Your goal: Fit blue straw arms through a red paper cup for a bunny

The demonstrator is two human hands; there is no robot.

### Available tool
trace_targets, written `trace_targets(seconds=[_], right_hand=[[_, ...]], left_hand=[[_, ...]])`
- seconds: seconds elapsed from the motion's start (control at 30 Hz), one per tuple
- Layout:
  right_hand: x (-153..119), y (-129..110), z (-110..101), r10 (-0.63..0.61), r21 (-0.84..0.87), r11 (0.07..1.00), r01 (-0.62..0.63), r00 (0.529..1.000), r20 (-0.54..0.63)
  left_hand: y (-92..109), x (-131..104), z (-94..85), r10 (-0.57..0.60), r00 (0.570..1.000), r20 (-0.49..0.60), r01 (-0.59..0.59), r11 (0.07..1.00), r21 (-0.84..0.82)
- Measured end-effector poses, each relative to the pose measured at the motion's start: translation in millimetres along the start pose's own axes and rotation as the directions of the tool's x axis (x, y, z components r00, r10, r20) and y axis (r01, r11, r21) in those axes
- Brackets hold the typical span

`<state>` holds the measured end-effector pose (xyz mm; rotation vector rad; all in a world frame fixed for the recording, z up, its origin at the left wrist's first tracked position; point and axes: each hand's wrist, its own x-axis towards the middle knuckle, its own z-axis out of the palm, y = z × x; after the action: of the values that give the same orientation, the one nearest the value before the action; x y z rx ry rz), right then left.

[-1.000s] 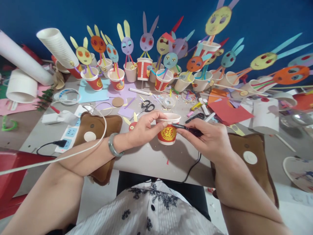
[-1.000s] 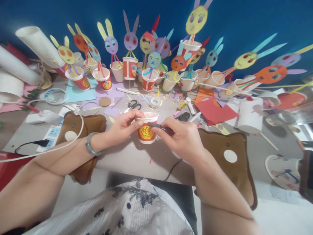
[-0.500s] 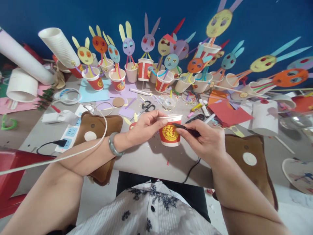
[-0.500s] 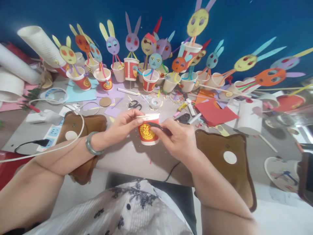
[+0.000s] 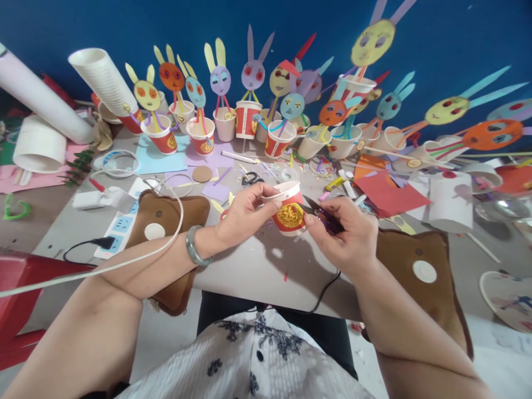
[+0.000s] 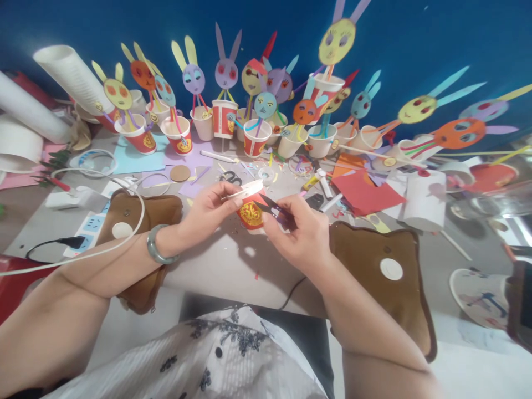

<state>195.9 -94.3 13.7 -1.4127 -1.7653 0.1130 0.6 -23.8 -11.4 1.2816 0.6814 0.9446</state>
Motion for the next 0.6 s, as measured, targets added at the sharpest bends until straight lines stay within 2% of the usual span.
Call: trace_targets(seconds=[0.17, 0.23, 0.33, 0.43, 0.5, 0.6], right_hand=[[-1.5, -1.5, 5.4, -0.073, -0.119, 0.99, 0.073, 0.997, 0.004], [-2.1, -1.5, 6.2, -0.125, -0.172, 0.978, 0.116, 0.991, -0.041], [-3.6, -0.8, 5.9, -0.234, -0.235, 0.952, 0.195, 0.961, -0.149], [-5.1, 2.0, 5.7, -0.344, -0.284, 0.914, 0.29, 0.924, -0.164], [-5.8, 5.2, 6.7, -0.37, -0.296, 0.9, 0.321, 0.92, -0.128], [-6.6, 10.0, 10.0, -0.34, -0.302, 0.906, 0.295, 0.934, -0.106]], left_hand=[[6.5, -3.0, 3.3, -0.054, 0.999, 0.003, 0.054, 0.997, -0.064], [7.3, -3.9, 3.9, -0.067, 0.998, -0.009, 0.066, 0.995, -0.068], [3.1, -2.7, 3.3, -0.076, 0.996, -0.045, 0.071, 0.992, -0.109], [-5.1, 0.8, 2.2, -0.073, 0.993, -0.092, 0.055, 0.982, -0.182], [-9.3, 2.9, 2.3, -0.079, 0.995, -0.06, 0.063, 0.97, -0.236], [-10.1, 3.6, 4.6, -0.062, 0.997, 0.04, 0.071, 0.955, -0.289]])
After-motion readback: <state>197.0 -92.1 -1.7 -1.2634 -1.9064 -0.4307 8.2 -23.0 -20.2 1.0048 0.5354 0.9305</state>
